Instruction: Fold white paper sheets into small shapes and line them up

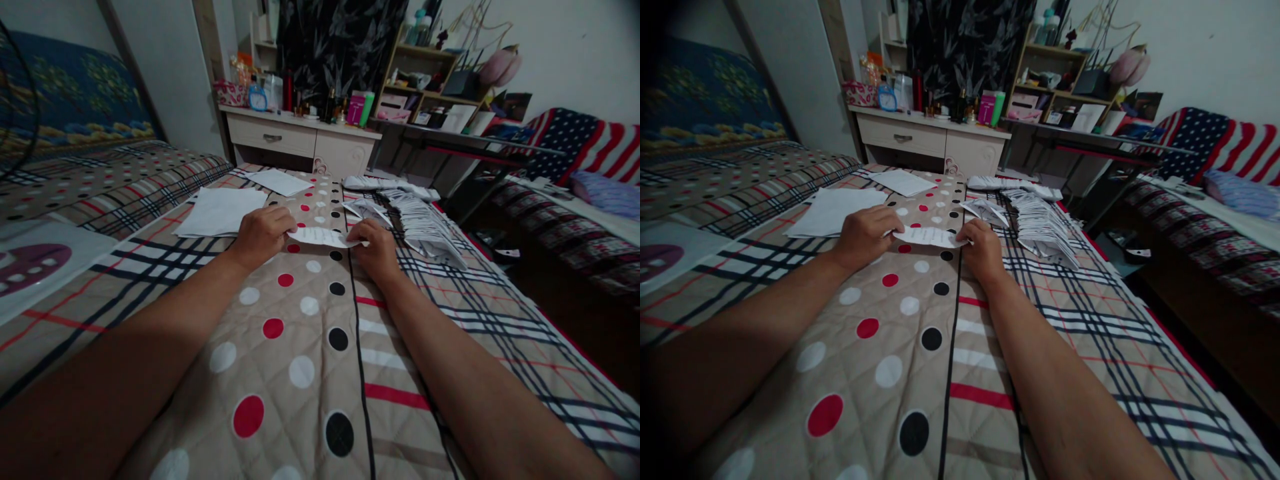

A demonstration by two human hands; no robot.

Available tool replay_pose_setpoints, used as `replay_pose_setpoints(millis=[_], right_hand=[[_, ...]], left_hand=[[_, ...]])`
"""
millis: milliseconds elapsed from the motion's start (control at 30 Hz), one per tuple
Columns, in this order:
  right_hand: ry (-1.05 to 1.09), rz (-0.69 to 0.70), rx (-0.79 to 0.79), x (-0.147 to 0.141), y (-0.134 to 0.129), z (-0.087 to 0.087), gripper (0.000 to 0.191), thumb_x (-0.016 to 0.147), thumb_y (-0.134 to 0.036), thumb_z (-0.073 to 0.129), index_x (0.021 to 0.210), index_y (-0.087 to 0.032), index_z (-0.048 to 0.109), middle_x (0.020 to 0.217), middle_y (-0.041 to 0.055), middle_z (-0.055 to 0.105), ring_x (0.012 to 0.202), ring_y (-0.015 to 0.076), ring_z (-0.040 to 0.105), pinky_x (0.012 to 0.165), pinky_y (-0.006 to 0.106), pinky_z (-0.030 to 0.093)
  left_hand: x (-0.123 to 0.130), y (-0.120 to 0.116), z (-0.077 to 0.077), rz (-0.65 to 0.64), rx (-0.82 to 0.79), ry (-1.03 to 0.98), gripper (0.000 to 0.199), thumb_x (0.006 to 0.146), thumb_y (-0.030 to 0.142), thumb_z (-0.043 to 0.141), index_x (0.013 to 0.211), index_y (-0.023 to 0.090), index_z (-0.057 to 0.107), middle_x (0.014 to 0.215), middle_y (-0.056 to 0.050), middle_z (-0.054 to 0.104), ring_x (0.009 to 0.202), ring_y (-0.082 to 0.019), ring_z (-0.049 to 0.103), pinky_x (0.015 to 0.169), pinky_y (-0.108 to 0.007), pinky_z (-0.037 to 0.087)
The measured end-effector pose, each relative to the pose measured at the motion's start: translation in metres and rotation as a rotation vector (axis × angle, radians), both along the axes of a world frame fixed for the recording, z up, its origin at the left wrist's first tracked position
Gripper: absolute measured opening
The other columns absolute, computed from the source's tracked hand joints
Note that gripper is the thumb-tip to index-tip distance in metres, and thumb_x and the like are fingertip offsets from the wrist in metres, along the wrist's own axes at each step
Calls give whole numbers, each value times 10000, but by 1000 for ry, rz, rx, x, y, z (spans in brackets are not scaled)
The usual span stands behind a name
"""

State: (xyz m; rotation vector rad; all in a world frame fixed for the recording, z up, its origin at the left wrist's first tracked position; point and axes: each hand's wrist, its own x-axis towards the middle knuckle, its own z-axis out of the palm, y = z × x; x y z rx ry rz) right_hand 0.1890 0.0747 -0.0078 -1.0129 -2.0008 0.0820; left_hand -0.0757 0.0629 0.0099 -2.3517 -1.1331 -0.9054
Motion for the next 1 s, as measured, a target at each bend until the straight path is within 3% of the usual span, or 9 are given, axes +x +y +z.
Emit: replay_pose_setpoints(millis=[167, 333, 467, 600, 800, 1000], right_hand=[[-216, 17, -119, 1, 1, -4, 304, 603, 56, 480, 677, -179, 658, 823, 49, 659, 807, 182, 618, 718, 265, 447], [-296, -71, -156, 0, -8, 2, 251, 644, -25, 554, 739, -200, 707, 853, 36, 693, 823, 191, 625, 701, 267, 434], [-312, -55, -153, 0, -11, 4, 196, 692, -114, 626, 820, -206, 743, 894, 42, 708, 867, 206, 633, 741, 287, 439], [-194, -37, -256, 1, -5, 0, 111, 780, -275, 675, 815, -203, 753, 873, 43, 709, 817, 189, 632, 746, 295, 448], [-13, -109, -398, 0, 5, -9, 184, 827, -335, 645, 805, -183, 747, 815, 36, 715, 748, 168, 619, 706, 281, 449], [-61, -219, -411, -6, 6, -5, 236, 830, -380, 633, 812, -183, 761, 710, 14, 688, 669, 149, 579, 612, 255, 380]], left_hand=[[-6, 10, -12, -41, -244, 167, 218, 712, 23, 519, 724, 179, 671, 824, -57, 683, 899, -226, 635, 728, -325, 480], [-7, 9, -10, -15, -357, 172, 202, 701, 65, 521, 760, 193, 666, 900, -48, 683, 914, -221, 634, 765, -325, 474], [-5, 2, -4, 12, -420, 143, 149, 728, 202, 599, 844, 208, 691, 921, -39, 682, 855, -212, 632, 743, -318, 469], [-4, 4, -5, -22, -510, 29, 242, 800, 431, 633, 904, 244, 745, 931, -29, 700, 836, -198, 627, 727, -307, 457], [-6, 17, -19, 38, -585, -245, 295, 839, 407, 584, 727, 183, 741, 712, -27, 682, 686, -166, 592, 642, -282, 413], [0, 19, -20, 182, -592, -283, 372, 806, 448, 597, 555, 174, 612, 538, 5, 541, 556, -132, 466, 546, -281, 293]])
